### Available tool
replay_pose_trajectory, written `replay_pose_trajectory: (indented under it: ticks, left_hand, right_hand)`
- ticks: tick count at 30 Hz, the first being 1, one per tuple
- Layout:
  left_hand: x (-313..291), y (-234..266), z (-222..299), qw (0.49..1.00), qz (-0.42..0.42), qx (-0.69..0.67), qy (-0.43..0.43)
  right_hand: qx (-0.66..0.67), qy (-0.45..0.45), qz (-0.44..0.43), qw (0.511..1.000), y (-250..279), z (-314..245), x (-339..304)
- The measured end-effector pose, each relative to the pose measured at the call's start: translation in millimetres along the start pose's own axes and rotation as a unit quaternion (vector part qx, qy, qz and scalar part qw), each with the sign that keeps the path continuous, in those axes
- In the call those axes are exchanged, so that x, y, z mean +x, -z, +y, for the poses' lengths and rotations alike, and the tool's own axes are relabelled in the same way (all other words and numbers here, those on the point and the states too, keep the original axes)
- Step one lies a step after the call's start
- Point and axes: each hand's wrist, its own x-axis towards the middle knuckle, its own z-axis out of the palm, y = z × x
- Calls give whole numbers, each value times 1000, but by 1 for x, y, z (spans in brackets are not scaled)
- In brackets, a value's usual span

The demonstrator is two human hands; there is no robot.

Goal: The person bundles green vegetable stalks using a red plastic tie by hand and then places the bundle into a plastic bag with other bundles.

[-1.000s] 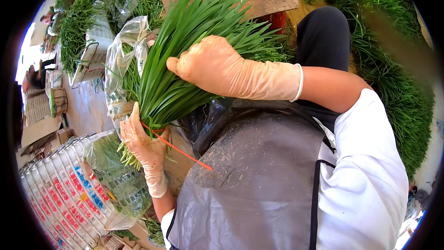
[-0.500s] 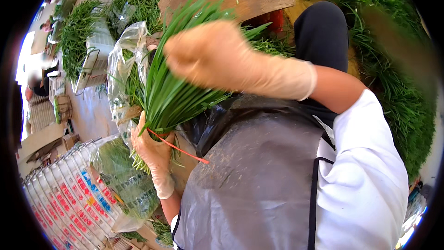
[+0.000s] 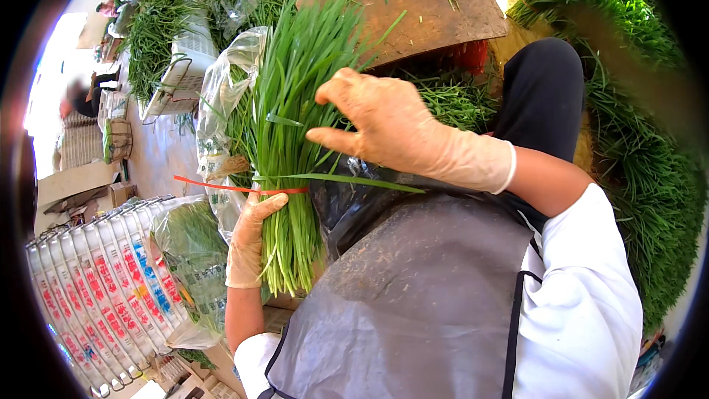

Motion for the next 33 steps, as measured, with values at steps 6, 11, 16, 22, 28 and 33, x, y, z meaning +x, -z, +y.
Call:
replay_pose_trajectory:
  ticks: [6,11,16,22,28,33]
  left_hand:
    - [2,-7,-15,994,21,103,5]
    - [-2,-4,-19,996,-10,76,42]
    - [-13,5,-35,992,-33,-79,92]
    - [-6,4,-37,987,-73,-111,89]
    - [-8,1,-36,986,-66,-116,99]
    - [-8,6,-41,986,-67,-108,103]
  right_hand:
    - [-136,46,-120,982,-36,0,23]
    - [54,-133,-36,989,1,72,69]
    - [-117,81,48,989,22,46,28]
    - [-82,118,-131,981,-12,20,8]
    - [-53,36,-254,965,-20,20,22]
    - [-1,42,-337,940,-31,14,23]
